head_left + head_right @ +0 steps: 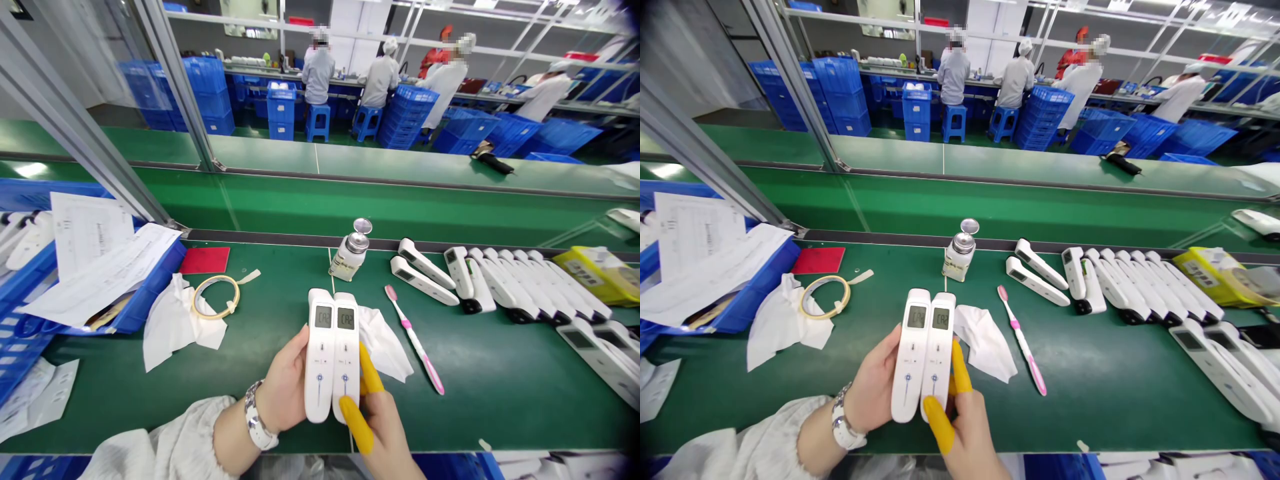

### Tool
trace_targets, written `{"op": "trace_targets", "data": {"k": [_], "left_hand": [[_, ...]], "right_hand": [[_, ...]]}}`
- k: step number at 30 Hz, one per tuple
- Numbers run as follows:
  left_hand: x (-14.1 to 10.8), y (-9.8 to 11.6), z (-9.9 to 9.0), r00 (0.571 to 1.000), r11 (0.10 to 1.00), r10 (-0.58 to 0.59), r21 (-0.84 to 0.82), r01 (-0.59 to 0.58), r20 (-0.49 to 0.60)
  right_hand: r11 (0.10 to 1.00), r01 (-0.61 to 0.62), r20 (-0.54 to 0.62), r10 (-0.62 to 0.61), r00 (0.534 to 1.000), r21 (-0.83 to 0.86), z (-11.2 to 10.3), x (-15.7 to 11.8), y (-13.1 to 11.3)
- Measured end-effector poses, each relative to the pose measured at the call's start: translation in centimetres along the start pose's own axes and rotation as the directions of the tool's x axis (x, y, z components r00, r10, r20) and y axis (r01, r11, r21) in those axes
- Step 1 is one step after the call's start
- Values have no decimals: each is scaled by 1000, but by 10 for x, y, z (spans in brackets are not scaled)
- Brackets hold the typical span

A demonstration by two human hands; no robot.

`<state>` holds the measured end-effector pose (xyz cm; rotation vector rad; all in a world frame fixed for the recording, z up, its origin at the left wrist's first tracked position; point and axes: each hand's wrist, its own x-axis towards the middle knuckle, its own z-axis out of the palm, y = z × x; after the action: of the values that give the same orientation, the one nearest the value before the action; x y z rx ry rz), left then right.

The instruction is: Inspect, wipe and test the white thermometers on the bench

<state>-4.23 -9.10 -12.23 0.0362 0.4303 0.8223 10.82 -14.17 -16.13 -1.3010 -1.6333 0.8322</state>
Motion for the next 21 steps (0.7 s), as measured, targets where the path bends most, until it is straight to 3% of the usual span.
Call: {"op": "trace_targets", "data": {"k": [3,6,8,10,12,16,21], "left_hand": [[-2,3,-3,993,999,-17,-48,23,113],[-4,4,-5,989,998,7,-70,3,150],[-5,4,-6,986,997,18,-72,-6,163],[-6,4,-6,985,998,28,-65,-17,172],[-6,5,-7,985,997,48,-64,-38,167],[-7,6,-8,989,997,54,-63,-46,139],[-5,4,-9,996,998,60,-6,-60,61]], "right_hand": [[999,38,128,-35,991,-18,-15,11,-3],[973,52,-11,-56,998,-225,-34,29,12],[896,30,-71,-69,995,-443,-45,41,28],[812,24,-13,-39,999,-583,-51,52,43],[787,38,72,8,997,-616,-55,57,48],[865,60,132,7,991,-498,-59,56,26],[985,113,-6,-115,993,-128,-53,41,-21]]}}
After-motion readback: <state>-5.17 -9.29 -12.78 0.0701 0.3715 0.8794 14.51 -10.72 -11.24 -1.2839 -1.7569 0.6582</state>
